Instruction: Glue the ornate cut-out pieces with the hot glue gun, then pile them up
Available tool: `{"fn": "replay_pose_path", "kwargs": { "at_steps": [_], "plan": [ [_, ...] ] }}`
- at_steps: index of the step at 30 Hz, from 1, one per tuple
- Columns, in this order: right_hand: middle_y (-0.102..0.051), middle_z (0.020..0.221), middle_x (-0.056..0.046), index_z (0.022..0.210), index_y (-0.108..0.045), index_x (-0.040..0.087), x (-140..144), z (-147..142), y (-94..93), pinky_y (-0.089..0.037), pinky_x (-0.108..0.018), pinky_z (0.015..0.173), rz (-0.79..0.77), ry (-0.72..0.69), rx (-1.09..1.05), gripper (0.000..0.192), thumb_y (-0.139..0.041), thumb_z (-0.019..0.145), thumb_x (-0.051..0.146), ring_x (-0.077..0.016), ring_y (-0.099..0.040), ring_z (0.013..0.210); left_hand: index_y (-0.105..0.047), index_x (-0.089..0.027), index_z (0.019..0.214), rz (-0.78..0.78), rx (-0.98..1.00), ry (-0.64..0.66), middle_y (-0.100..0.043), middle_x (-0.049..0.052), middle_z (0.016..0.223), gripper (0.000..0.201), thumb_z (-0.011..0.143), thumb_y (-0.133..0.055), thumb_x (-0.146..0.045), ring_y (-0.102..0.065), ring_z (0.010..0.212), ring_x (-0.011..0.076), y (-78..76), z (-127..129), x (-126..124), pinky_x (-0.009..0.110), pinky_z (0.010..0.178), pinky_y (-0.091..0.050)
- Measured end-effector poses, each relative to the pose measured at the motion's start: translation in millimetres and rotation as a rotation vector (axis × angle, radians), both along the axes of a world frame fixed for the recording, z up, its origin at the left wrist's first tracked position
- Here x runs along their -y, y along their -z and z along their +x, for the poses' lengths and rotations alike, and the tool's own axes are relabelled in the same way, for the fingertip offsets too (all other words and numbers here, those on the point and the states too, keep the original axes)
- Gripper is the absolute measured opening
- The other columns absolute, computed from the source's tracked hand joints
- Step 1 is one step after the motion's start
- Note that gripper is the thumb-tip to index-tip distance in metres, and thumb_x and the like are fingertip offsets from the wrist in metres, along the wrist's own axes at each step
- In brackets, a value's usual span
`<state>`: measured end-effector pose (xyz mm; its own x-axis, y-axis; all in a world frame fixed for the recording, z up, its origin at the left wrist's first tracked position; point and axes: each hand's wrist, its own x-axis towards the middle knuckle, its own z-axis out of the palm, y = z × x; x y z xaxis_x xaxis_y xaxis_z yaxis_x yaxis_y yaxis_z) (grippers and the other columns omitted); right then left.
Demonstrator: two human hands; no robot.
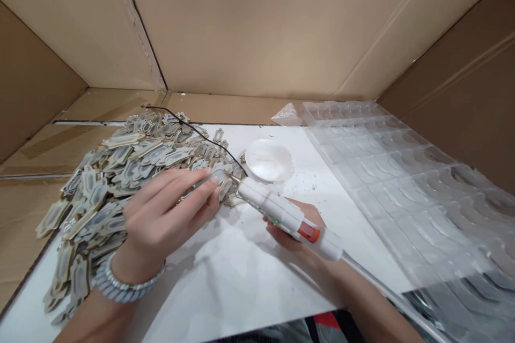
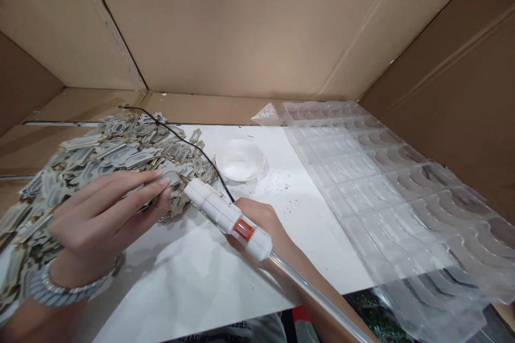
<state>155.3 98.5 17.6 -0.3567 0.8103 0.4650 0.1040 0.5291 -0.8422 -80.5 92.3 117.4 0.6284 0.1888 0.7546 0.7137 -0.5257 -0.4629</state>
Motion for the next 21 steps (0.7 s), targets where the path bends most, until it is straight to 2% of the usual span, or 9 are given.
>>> {"fn": "replay_pose_path", "kwargs": {
  "at_steps": [4,11,21],
  "plan": [
    [-0.061,0.07,-0.002,0.072,-0.052,0.022,0.6,0.2,-6.3,-0.042,-0.027,0.054,0.039,-0.014,0.042,0.011,-0.057,0.081,0.019,-0.0163,-0.058,0.061,-0.068,-0.014,0.088,0.0,-0.006,0.007,-0.076,0.009,0.084,0.027,0.067,-0.083,-0.006,-0.072,0.072,0.0219,0.5,0.6,-0.5,0.034,0.073,-0.062],
    [-0.056,0.067,0.001,0.073,-0.051,0.021,-0.3,-0.6,-4.6,-0.038,-0.025,0.052,0.057,-0.008,0.045,0.01,-0.057,0.08,0.016,-0.013,-0.053,0.057,-0.067,-0.018,0.09,0.014,0.001,0.0,-0.076,0.007,0.086,0.028,0.068,-0.082,-0.007,-0.072,0.073,0.0208,1.8,-0.8,-0.6,0.033,0.073,-0.062],
    [-0.056,0.067,0.0,0.073,-0.051,0.022,0.9,0.0,-4.4,-0.04,-0.027,0.051,0.057,0.002,0.058,0.012,-0.058,0.083,0.021,-0.0147,-0.054,0.057,-0.068,-0.019,0.09,0.01,0.007,-0.008,-0.076,0.006,0.087,0.027,0.07,-0.081,-0.008,-0.072,0.076,0.0199,1.7,-0.8,0.0,0.032,0.076,-0.062]
  ]
}}
